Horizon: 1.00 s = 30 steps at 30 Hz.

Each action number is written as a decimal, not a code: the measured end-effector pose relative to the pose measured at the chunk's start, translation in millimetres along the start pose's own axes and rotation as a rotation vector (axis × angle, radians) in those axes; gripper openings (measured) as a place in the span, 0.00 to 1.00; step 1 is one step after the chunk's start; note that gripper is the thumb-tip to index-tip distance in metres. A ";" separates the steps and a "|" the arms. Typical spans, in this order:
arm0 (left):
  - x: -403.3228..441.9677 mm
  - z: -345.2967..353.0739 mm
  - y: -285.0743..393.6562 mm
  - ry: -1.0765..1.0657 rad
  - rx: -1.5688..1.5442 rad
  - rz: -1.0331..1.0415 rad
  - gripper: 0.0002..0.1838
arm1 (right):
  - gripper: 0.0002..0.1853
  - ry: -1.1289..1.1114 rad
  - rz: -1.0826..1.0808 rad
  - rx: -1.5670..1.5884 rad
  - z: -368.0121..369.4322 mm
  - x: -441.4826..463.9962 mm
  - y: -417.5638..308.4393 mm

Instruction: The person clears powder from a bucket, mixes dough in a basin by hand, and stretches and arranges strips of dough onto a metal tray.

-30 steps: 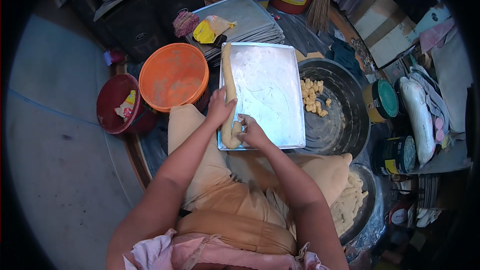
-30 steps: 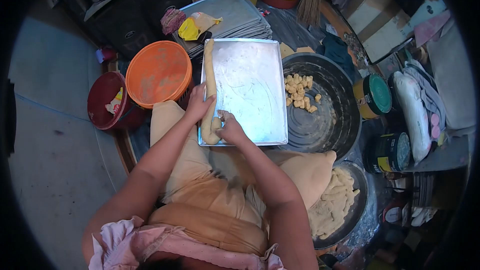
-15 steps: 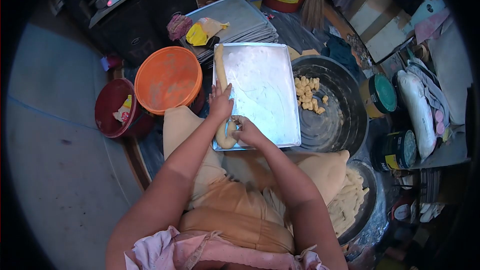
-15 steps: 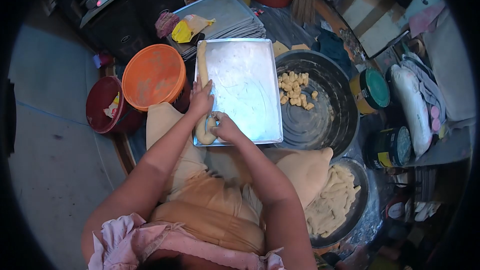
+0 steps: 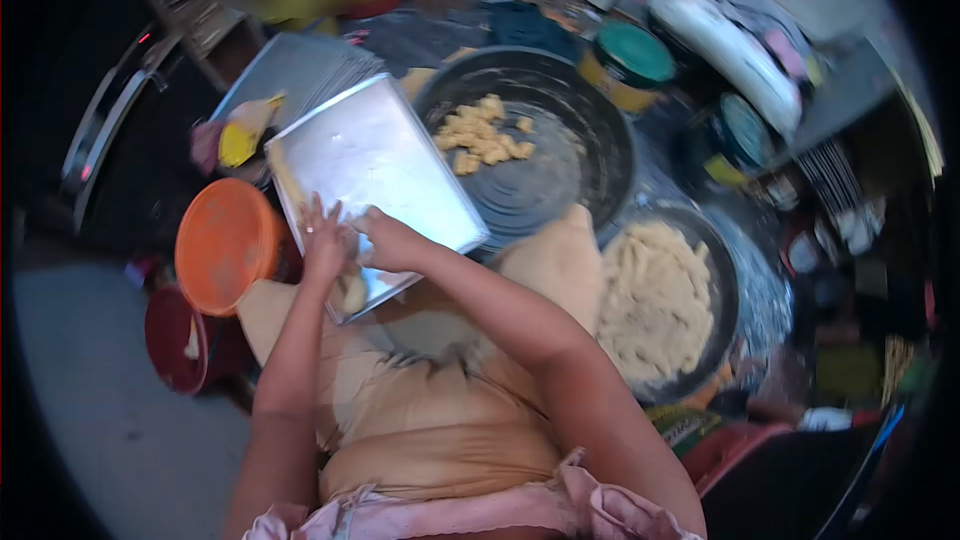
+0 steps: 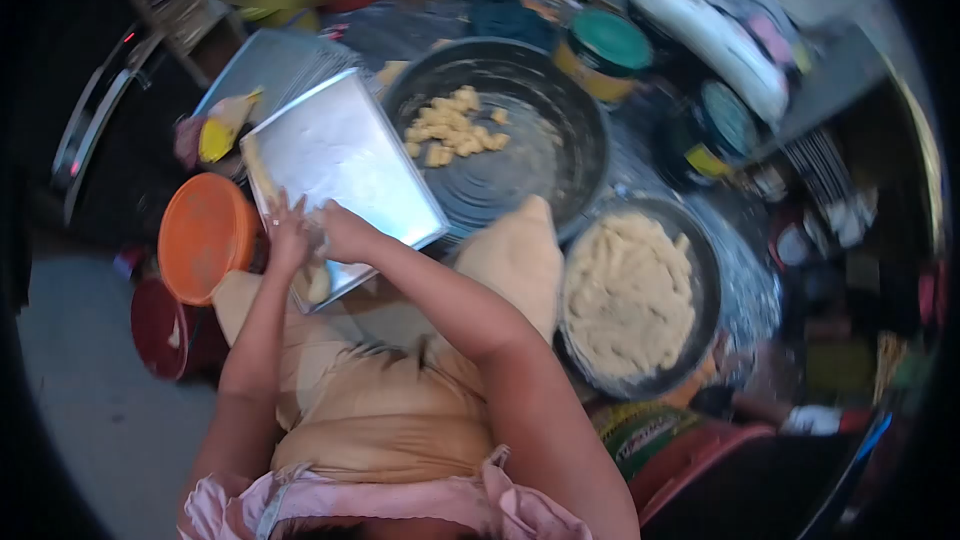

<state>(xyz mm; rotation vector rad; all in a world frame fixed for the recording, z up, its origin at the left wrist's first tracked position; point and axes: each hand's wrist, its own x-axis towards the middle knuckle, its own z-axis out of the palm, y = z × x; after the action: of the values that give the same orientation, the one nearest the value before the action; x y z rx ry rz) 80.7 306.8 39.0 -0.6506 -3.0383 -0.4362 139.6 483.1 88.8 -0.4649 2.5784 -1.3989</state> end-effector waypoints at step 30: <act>-36.5 76.4 481.4 -1.117 0.023 0.898 0.27 | 0.38 1.084 1.808 -0.197 -93.9 -421.3 327.4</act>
<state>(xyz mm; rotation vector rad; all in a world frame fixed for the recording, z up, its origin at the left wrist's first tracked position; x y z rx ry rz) 311.7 734.2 92.5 -2.8102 -2.9040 0.0566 444.6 871.7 -133.8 2.4296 1.9457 -0.5230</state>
